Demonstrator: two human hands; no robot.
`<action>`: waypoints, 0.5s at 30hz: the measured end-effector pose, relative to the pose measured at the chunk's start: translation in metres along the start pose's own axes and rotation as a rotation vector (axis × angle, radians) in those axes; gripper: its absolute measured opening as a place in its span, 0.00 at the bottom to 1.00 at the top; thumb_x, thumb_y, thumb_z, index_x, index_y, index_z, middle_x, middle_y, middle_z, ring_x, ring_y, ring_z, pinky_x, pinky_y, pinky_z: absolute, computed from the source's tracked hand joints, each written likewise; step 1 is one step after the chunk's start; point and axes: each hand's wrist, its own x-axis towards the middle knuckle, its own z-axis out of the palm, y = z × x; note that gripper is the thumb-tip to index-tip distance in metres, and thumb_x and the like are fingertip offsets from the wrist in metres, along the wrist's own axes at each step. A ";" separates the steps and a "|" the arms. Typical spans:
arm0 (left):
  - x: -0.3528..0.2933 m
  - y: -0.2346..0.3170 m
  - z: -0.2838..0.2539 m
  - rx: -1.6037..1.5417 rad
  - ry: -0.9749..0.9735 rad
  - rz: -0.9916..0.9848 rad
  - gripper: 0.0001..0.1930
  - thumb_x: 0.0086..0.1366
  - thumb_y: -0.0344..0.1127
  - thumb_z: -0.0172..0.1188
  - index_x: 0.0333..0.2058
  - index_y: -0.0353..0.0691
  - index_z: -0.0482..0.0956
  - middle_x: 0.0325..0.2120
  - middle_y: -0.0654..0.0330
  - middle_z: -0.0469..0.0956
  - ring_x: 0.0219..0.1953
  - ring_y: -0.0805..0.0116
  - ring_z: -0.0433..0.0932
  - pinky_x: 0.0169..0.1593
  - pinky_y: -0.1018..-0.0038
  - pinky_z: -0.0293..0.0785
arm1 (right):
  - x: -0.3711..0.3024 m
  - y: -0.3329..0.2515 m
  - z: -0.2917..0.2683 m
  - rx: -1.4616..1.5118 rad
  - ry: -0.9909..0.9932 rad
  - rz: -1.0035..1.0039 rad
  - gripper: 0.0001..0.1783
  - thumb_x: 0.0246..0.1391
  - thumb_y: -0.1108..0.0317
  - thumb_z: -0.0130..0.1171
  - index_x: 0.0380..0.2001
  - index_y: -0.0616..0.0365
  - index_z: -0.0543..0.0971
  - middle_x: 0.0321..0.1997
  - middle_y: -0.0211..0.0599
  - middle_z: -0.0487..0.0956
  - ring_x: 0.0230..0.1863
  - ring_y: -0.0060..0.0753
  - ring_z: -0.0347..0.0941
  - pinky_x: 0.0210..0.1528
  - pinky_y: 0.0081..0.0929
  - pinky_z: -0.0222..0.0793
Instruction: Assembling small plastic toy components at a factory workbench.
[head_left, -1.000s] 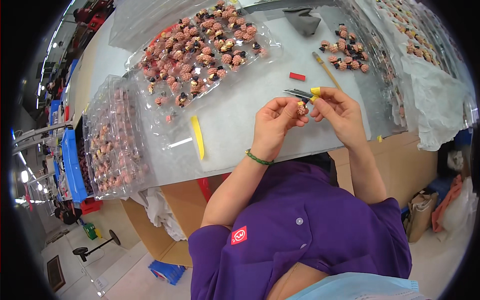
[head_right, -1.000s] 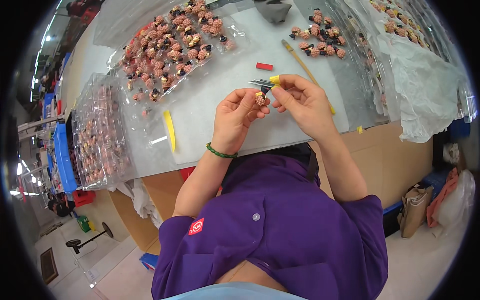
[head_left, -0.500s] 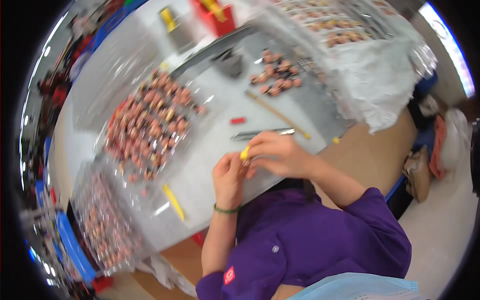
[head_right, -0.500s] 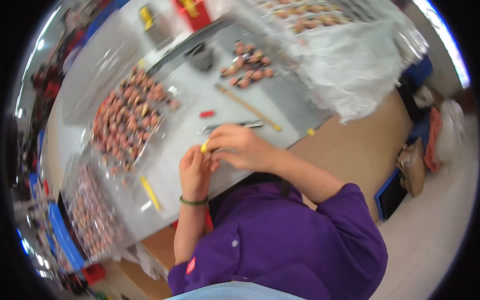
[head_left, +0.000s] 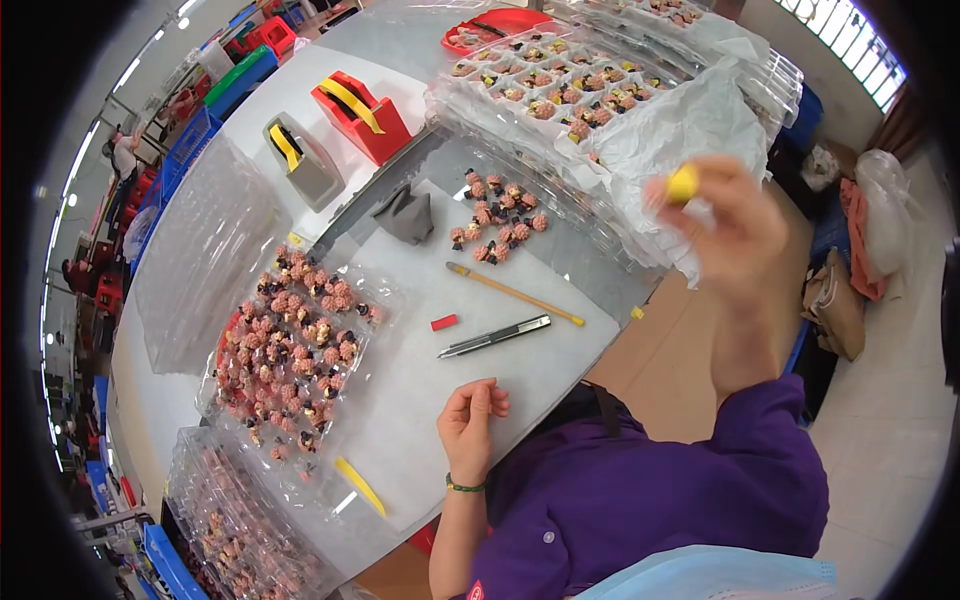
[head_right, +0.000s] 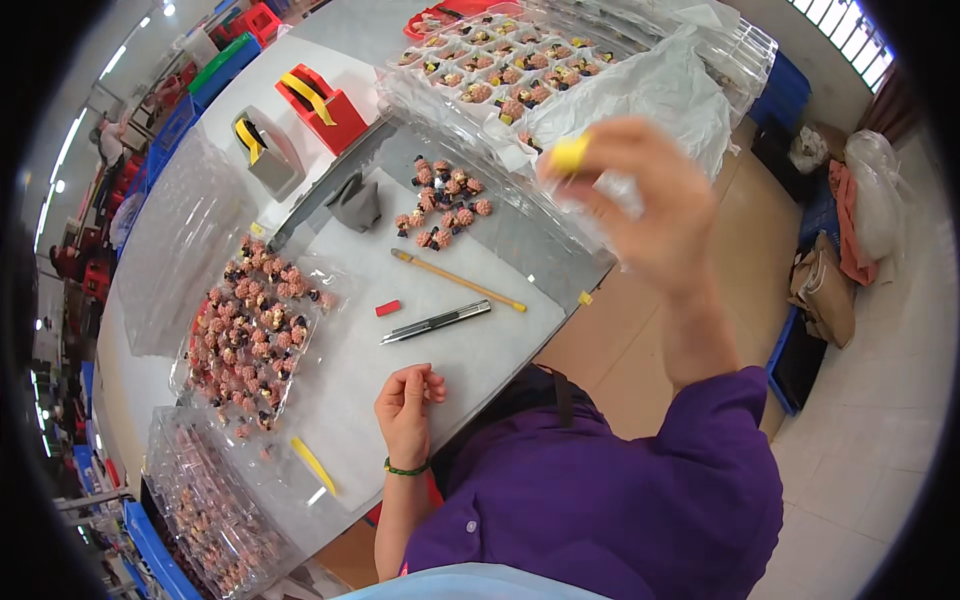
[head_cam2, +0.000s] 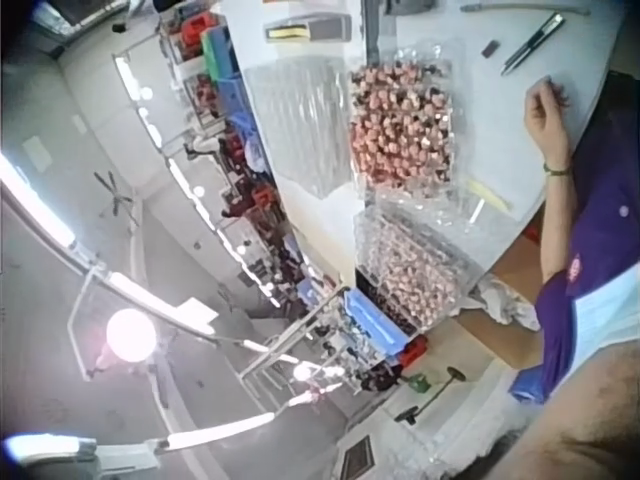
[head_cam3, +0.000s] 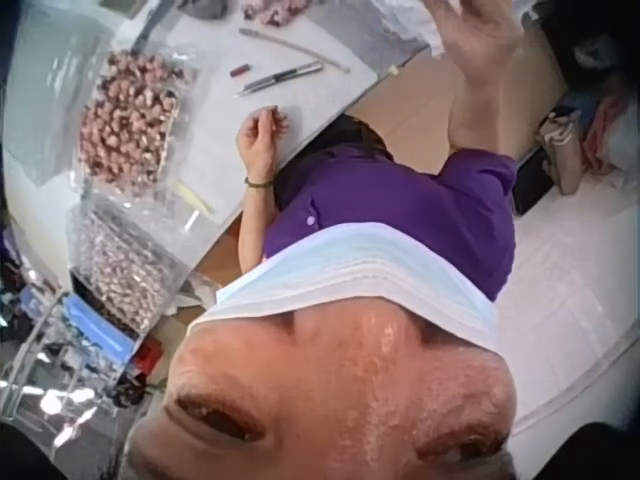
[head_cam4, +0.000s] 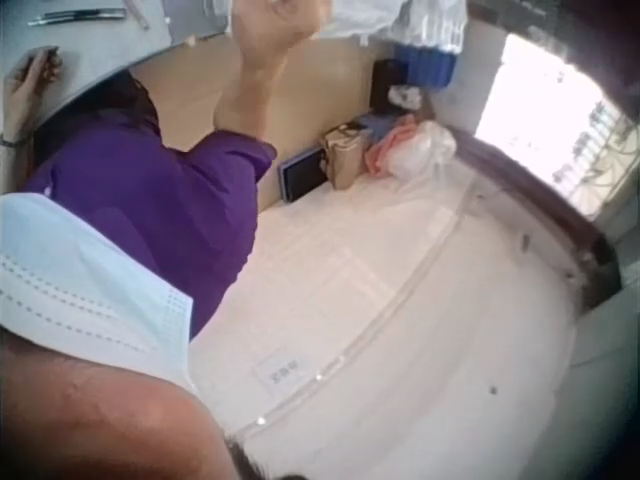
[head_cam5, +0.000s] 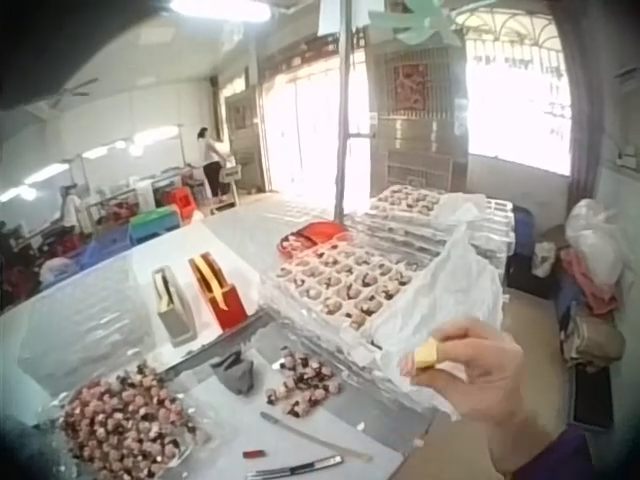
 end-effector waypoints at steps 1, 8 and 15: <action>-0.001 0.000 -0.001 -0.013 0.022 0.004 0.10 0.64 0.34 0.48 0.36 0.32 0.73 0.26 0.57 0.75 0.26 0.73 0.72 0.30 0.79 0.69 | 0.015 0.012 -0.015 -0.026 0.070 0.053 0.17 0.37 0.87 0.59 0.36 0.66 0.74 0.35 0.37 0.74 0.37 0.28 0.72 0.42 0.21 0.68; -0.003 -0.001 0.003 -0.005 0.024 0.022 0.09 0.63 0.32 0.48 0.36 0.31 0.73 0.27 0.57 0.75 0.26 0.73 0.72 0.31 0.79 0.69 | 0.071 0.158 -0.106 -0.417 -0.060 0.482 0.18 0.48 0.72 0.57 0.44 0.67 0.71 0.35 0.31 0.75 0.35 0.18 0.70 0.38 0.14 0.66; -0.004 -0.003 0.003 0.029 0.036 0.048 0.09 0.63 0.32 0.48 0.36 0.31 0.73 0.27 0.57 0.75 0.26 0.74 0.72 0.32 0.79 0.69 | 0.055 0.147 -0.090 -0.258 -0.075 0.609 0.20 0.47 0.70 0.59 0.44 0.66 0.71 0.33 0.30 0.75 0.32 0.16 0.69 0.36 0.13 0.66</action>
